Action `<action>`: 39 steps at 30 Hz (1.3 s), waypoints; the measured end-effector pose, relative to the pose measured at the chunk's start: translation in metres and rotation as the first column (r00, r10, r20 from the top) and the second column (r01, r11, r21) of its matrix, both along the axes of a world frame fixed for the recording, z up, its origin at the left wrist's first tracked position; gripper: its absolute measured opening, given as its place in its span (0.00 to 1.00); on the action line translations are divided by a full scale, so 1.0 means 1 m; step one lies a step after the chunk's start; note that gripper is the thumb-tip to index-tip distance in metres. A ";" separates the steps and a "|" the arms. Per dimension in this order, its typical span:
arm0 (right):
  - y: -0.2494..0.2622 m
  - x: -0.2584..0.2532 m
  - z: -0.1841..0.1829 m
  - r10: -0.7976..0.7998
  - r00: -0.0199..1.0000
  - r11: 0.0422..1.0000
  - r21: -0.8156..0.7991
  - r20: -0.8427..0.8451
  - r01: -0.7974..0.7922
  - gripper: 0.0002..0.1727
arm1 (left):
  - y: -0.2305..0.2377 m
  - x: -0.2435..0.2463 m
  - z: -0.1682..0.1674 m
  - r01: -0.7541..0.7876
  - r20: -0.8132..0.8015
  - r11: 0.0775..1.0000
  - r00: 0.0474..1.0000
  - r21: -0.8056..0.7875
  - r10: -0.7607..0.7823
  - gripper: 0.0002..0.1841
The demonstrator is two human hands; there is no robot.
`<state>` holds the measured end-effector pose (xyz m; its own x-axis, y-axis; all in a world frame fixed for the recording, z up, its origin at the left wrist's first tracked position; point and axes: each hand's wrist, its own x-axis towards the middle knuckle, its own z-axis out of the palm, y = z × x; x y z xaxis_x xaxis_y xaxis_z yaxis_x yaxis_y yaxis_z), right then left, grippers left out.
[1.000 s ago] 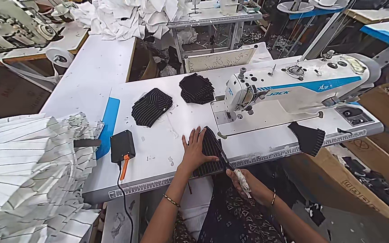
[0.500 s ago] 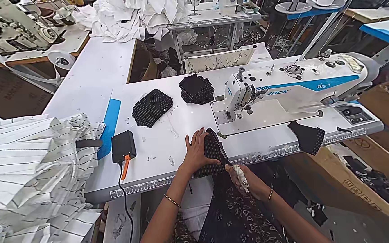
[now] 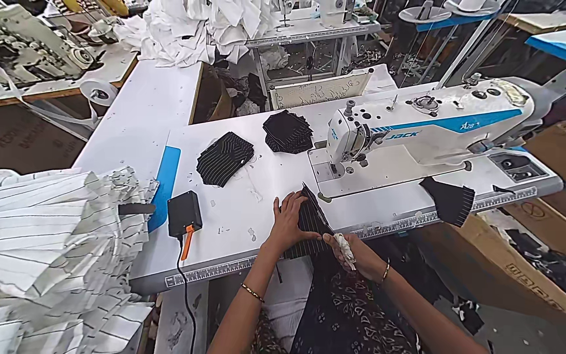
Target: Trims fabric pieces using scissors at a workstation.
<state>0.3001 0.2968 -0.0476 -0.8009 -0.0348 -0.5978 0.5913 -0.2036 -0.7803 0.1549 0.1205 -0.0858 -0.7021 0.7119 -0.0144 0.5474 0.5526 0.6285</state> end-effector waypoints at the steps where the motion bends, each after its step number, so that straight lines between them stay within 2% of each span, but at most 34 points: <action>1: 0.000 0.001 -0.001 -0.004 1.000 1.000 0.000 0.001 0.004 0.19 | -0.001 0.001 -0.002 0.002 -0.005 0.999 1.000 0.032 -0.002 0.57; 5: 0.001 0.005 -0.007 -0.021 1.000 1.000 -0.022 -0.001 0.021 0.19 | -0.003 0.005 -0.008 -0.012 -0.043 0.989 0.999 0.150 0.019 0.50; 8: 0.001 0.006 -0.008 -0.028 1.000 0.999 -0.029 -0.006 0.028 0.20 | -0.002 0.007 -0.005 -0.040 -0.022 0.988 0.999 0.149 0.044 0.45; 14: 0.003 0.003 -0.007 -0.006 1.000 0.997 -0.083 -0.001 0.005 0.21 | -0.002 0.006 -0.005 -0.080 -0.021 0.979 0.996 0.190 0.086 0.28; 24: 0.001 0.000 -0.008 -0.021 0.999 1.000 -0.013 -0.024 0.020 0.19 | 0.000 0.006 -0.016 -0.089 -0.076 0.952 0.990 0.292 0.116 0.20; 26: 0.001 0.000 -0.009 -0.025 0.999 0.999 -0.025 -0.030 0.024 0.19 | 0.003 0.006 -0.014 -0.152 -0.049 0.928 0.983 0.341 0.179 0.19; 28: 0.002 0.001 -0.009 -0.024 0.999 0.998 -0.051 -0.031 0.023 0.20 | 0.009 0.004 -0.011 -0.251 -0.016 0.896 0.961 0.366 0.276 0.22; 30: 0.002 0.000 -0.011 -0.025 0.999 0.997 -0.079 -0.039 0.022 0.21 | 0.018 0.000 -0.004 -0.325 0.007 0.890 0.940 0.320 0.340 0.25; 32: 0.002 0.001 -0.013 -0.026 0.999 0.995 -0.094 -0.034 0.023 0.21 | 0.025 -0.004 0.005 -0.345 0.005 0.898 0.934 0.274 0.357 0.15; 35: 0.003 0.003 -0.016 -0.048 0.998 0.991 -0.129 -0.030 0.044 0.21 | 0.026 -0.003 0.011 -0.280 -0.063 0.880 0.943 0.383 0.328 0.09; 37: 0.004 0.006 -0.018 -0.065 0.997 0.984 -0.170 -0.031 0.059 0.23 | 0.017 0.006 0.023 -0.291 0.057 0.819 0.951 0.495 0.304 0.12; 39: 0.005 0.007 -0.018 -0.071 0.997 0.981 -0.185 -0.040 0.062 0.23 | 0.004 0.018 0.047 -0.393 0.336 0.731 0.912 0.558 0.234 0.09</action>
